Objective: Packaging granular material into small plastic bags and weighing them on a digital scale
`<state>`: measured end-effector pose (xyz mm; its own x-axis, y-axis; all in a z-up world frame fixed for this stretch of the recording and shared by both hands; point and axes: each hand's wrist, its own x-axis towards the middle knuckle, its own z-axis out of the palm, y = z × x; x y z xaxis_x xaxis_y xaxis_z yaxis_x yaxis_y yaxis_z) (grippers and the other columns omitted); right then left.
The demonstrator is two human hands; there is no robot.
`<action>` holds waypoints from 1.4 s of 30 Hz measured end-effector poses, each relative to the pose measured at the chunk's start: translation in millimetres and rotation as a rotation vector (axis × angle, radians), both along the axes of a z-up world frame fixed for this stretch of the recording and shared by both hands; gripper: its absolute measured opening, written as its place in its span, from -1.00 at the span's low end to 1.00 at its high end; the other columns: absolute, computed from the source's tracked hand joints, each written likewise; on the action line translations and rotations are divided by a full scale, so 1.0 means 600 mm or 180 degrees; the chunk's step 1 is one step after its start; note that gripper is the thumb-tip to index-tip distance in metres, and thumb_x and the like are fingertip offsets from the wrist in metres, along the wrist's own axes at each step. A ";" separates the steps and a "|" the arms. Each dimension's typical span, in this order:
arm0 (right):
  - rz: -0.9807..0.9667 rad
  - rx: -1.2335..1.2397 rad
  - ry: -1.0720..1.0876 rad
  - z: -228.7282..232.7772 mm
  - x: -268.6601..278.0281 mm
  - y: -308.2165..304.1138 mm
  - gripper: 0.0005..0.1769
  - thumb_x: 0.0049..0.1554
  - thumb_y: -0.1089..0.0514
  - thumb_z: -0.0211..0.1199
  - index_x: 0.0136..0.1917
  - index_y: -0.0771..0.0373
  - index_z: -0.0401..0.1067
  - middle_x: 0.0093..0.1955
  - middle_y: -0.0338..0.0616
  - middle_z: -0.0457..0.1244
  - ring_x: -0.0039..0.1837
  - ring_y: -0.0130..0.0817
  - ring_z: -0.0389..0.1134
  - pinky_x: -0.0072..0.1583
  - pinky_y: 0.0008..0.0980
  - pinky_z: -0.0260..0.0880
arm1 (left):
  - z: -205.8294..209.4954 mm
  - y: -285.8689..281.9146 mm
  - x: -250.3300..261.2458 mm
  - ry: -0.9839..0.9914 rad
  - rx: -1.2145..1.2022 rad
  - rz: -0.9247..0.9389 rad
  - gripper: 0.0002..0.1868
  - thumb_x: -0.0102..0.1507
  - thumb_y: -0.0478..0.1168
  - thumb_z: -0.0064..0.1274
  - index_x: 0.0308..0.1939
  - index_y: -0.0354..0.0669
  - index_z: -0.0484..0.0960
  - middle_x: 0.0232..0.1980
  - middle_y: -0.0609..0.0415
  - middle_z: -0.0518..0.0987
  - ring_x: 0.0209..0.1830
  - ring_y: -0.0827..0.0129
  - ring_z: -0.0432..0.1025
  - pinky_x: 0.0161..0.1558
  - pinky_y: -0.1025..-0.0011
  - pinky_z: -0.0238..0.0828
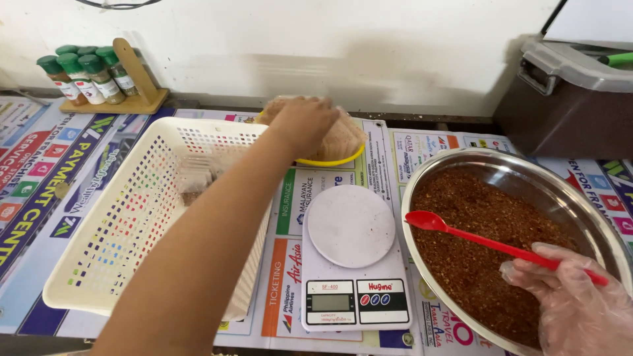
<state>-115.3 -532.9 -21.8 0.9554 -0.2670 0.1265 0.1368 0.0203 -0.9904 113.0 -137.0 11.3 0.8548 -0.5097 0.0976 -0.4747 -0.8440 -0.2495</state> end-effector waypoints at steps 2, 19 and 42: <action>0.0010 0.0047 0.0069 -0.001 0.001 -0.005 -0.54 0.42 0.02 0.00 0.32 0.48 0.36 0.02 0.26 0.31 0.04 0.22 0.43 0.23 -0.02 0.49 | 0.038 -0.015 -0.034 0.0193 0.0275 0.0285 -0.73 0.28 -0.33 -0.02 0.05 -0.08 0.57 0.11 -0.03 0.58 0.00 0.05 0.52 -0.13 -0.03 0.50; 0.0017 0.0160 0.0039 -0.001 -0.002 -0.009 -0.60 0.41 0.16 -0.05 0.33 0.53 0.34 0.02 0.34 0.31 0.04 0.29 0.42 0.25 0.08 0.48 | -0.059 -0.109 -0.006 -0.0859 0.0998 -0.0673 -0.64 0.21 -0.65 -0.21 0.08 -0.51 0.45 -0.08 -0.49 0.65 -0.49 0.15 0.65 -0.77 0.41 0.61; -0.0223 0.0166 0.0430 0.011 0.001 -0.007 -0.57 0.38 0.11 -0.04 0.25 0.56 0.36 0.01 0.44 0.32 0.03 0.38 0.43 0.19 0.18 0.46 | -0.068 -0.157 0.144 -0.0276 0.0608 -0.0193 -0.80 0.34 -0.21 0.11 -0.41 0.12 0.65 -0.36 0.28 0.63 -0.36 0.35 0.52 -0.17 0.30 0.53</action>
<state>-114.4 -537.3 -15.0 0.9416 -0.3363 -0.0178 0.0052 0.0673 -0.9977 199.2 -231.3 -29.5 0.8146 -0.5763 0.0661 -0.4931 -0.7480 -0.4442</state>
